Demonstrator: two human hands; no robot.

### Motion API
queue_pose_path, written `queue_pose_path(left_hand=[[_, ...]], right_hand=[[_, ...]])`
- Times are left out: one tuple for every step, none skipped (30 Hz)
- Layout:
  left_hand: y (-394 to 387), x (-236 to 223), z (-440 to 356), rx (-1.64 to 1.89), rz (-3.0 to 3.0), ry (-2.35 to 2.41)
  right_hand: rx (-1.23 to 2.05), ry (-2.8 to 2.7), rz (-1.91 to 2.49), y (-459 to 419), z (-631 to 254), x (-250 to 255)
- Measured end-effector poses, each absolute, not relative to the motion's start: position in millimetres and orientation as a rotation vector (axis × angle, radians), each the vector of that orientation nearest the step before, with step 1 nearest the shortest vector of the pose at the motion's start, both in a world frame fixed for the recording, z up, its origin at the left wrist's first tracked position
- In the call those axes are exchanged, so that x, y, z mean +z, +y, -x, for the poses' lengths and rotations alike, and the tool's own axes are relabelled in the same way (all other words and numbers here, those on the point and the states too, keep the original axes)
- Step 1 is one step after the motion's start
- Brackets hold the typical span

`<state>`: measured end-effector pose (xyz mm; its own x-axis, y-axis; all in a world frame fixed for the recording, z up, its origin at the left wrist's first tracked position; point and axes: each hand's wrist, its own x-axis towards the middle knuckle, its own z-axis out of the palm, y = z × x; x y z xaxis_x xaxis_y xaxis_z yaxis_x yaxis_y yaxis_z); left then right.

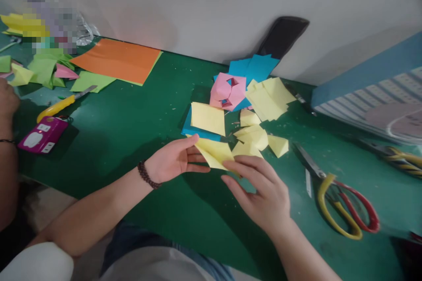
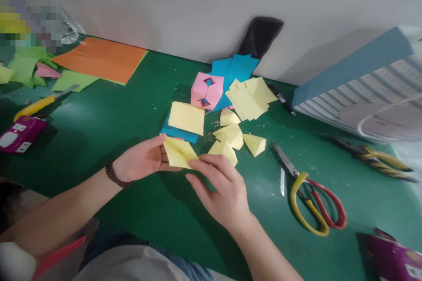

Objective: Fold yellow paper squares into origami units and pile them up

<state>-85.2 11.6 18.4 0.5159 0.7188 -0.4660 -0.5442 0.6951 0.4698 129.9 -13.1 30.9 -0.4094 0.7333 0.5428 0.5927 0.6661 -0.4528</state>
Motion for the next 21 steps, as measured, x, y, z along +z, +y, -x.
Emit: queue_pose_path(left_hand=[[11,20,85,0.764,-0.308,0.703],[10,21,86,0.76,-0.338,0.711],[10,22,86,0.76,-0.371,0.714],[9,22,87,0.766,-0.405,0.711],[9,23,87,0.769,-0.438,0.704],[9,23,87,0.77,-0.466,0.698],[9,23,87,0.767,-0.486,0.693],[9,23,87,0.763,-0.499,0.688],[10,22,86,0.757,-0.503,0.683],[10,21,86,0.752,-0.498,0.683],[10,20,86,0.746,-0.49,0.688],[11,20,86,0.742,-0.485,0.695],[11,20,86,0.74,-0.483,0.702],[12,19,86,0.736,-0.482,0.71],[12,20,86,0.731,-0.483,0.714],[12,20,87,0.725,-0.487,0.71],[12,20,88,0.718,-0.492,0.701],[13,20,88,0.713,-0.497,0.692],[12,21,89,0.706,-0.504,0.687],[12,21,89,0.699,-0.513,0.686],[12,21,89,0.69,-0.525,0.689]], right_hand=[[0.275,-2.166,0.991,-13,-131,32],[0.321,-2.179,0.976,-13,-133,32],[0.375,-2.175,0.981,-13,-135,33],[0.43,-2.16,0.999,-13,-137,35],[0.479,-2.138,1.02,-13,-139,36],[0.517,-2.121,1.036,-12,-140,38],[0.54,-2.113,1.044,-12,-142,40],[0.552,-2.117,1.046,-12,-143,41],[0.555,-2.126,1.04,-12,-143,42],[0.555,-2.139,1.036,-12,-144,43],[0.553,-2.152,1.038,-11,-144,44],[0.544,-2.163,1.043,-11,-145,44],[0.532,-2.172,1.047,-10,-145,44],[0.512,-2.182,1.049,-10,-146,43],[0.484,-2.189,1.048,-9,-146,43],[0.452,-2.198,1.045,-8,-147,42],[0.421,-2.206,1.038,-7,-147,41],[0.395,-2.213,1.03,-6,-148,40],[0.377,-2.218,1.022,-5,-148,39],[0.37,-2.218,1.011,-4,-148,38],[0.377,-2.213,0.995,-3,-148,38]])
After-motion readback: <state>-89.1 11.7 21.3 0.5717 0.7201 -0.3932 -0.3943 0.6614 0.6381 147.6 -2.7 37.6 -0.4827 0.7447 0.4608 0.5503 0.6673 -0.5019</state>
